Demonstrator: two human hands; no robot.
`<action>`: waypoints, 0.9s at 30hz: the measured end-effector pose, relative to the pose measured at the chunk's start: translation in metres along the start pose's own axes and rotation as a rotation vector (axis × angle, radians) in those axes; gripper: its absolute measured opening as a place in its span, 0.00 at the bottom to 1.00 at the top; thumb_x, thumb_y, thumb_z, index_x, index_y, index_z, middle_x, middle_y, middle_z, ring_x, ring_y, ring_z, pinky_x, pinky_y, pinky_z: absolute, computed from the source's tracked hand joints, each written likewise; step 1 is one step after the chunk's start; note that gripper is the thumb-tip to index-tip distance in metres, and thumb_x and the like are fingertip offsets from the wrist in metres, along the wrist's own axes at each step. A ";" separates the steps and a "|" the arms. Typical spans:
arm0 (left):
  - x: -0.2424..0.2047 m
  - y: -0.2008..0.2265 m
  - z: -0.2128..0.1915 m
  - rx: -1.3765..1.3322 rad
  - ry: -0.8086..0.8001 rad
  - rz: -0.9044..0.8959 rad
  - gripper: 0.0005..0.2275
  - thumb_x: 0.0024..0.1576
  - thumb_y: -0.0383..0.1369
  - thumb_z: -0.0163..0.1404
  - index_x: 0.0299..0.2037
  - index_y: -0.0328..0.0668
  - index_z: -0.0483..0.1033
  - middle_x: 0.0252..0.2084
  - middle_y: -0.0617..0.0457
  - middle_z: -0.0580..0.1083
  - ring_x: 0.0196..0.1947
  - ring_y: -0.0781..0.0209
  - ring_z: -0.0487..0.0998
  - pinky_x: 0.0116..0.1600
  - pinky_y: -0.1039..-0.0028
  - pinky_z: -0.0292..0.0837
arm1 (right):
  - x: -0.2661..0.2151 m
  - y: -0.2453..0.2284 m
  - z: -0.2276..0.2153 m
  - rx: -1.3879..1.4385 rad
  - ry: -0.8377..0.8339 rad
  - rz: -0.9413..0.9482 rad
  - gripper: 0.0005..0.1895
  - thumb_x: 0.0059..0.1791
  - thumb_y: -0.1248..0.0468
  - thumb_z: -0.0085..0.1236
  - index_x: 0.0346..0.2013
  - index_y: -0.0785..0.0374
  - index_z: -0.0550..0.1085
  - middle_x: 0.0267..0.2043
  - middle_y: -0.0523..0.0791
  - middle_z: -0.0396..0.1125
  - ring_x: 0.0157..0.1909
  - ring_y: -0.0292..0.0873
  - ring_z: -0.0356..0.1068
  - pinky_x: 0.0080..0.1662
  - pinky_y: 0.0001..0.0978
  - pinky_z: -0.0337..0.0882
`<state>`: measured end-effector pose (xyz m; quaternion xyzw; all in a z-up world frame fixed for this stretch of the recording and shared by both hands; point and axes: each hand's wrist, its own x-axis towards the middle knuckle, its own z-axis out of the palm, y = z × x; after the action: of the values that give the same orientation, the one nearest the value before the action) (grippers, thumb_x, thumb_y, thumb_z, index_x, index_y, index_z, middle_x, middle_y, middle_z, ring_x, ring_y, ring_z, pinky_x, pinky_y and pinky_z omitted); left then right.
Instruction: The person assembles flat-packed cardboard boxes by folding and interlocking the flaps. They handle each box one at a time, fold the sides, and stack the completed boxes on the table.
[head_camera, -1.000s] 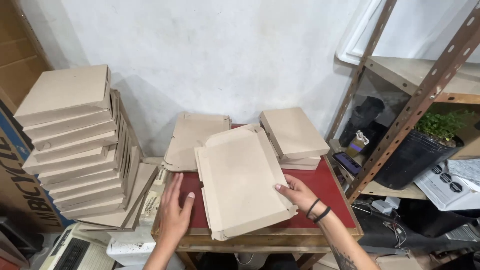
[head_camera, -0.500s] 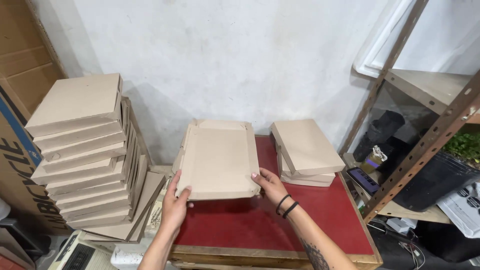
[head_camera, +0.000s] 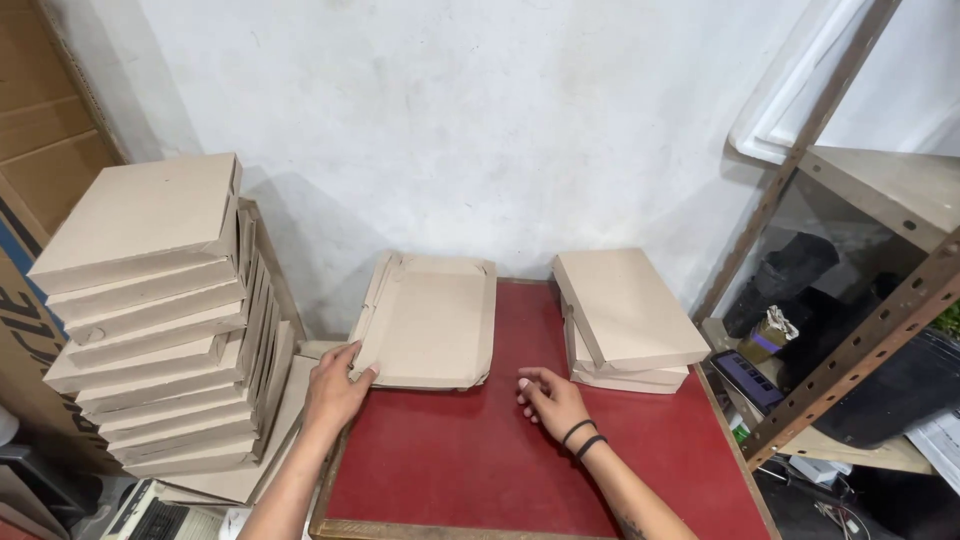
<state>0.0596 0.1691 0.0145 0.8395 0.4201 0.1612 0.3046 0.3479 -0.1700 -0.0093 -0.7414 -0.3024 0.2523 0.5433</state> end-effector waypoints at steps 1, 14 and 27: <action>-0.009 0.003 -0.002 0.002 -0.006 -0.002 0.35 0.68 0.53 0.62 0.88 0.59 0.74 0.87 0.48 0.70 0.86 0.33 0.72 0.84 0.48 0.74 | 0.000 0.008 -0.001 0.001 0.000 0.006 0.23 0.65 0.57 0.63 0.73 0.62 0.84 0.42 0.57 0.88 0.36 0.46 0.89 0.38 0.36 0.93; -0.075 0.202 0.103 0.210 0.239 0.966 0.27 0.68 0.44 0.64 0.77 0.49 0.79 0.79 0.48 0.78 0.82 0.43 0.71 0.87 0.46 0.63 | -0.090 0.006 -0.056 -0.172 0.162 -0.183 0.10 0.61 0.58 0.68 0.52 0.55 0.92 0.34 0.40 0.89 0.36 0.32 0.86 0.44 0.26 0.85; -0.046 0.310 0.243 0.405 0.146 1.108 0.31 0.71 0.40 0.61 0.86 0.57 0.69 0.88 0.48 0.68 0.88 0.35 0.65 0.57 0.51 0.91 | -0.132 0.017 -0.096 -0.026 0.275 -0.163 0.10 0.61 0.61 0.68 0.51 0.58 0.92 0.33 0.42 0.88 0.34 0.32 0.85 0.45 0.24 0.85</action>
<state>0.3480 -0.1024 0.0293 0.9618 -0.0382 0.2701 -0.0208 0.3277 -0.3322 0.0078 -0.7490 -0.2875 0.0998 0.5886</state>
